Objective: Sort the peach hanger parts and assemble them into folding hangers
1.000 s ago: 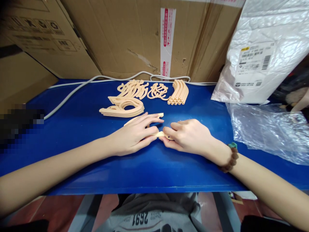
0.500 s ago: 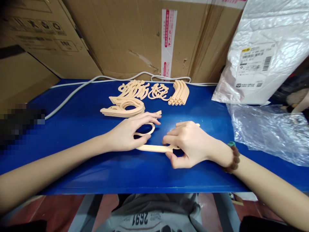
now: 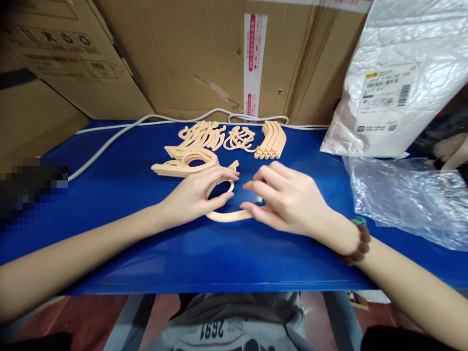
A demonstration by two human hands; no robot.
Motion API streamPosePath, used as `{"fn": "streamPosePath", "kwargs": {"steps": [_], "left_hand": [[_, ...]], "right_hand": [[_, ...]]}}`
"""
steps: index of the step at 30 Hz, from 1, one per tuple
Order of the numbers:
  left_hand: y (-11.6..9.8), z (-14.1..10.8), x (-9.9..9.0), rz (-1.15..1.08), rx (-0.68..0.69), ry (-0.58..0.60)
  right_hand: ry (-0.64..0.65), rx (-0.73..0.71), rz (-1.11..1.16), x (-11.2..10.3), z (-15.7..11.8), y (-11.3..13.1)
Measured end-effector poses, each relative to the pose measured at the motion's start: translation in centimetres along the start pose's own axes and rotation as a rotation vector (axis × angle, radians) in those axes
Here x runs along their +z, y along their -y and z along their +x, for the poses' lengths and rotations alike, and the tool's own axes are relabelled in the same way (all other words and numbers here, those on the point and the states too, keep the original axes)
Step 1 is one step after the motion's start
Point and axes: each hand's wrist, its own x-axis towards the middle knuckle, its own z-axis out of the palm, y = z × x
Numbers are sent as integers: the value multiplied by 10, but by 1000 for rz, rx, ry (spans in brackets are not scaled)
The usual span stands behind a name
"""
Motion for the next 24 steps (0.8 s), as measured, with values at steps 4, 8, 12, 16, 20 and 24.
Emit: {"fn": "streamPosePath", "kwargs": {"steps": [4,8,12,16,20,24], "left_hand": [[0,0,0,32,23,13],[-1,0,0,49,36,17],[-2,-1,-2,73,22,22],[-3,-1,-2,123,9,49],[-3,0,-1,145,5,61],[-1,0,-1,143,18,56]], "right_hand": [[22,58,-299,-4,-1,1],[98,54,-379,-2,-1,5],[147,-36,-228,0,0,10],[154,-104,-104,2,0,17],[179,-133,-19,4,-1,22],[204,-104,35,6,-1,16]]}}
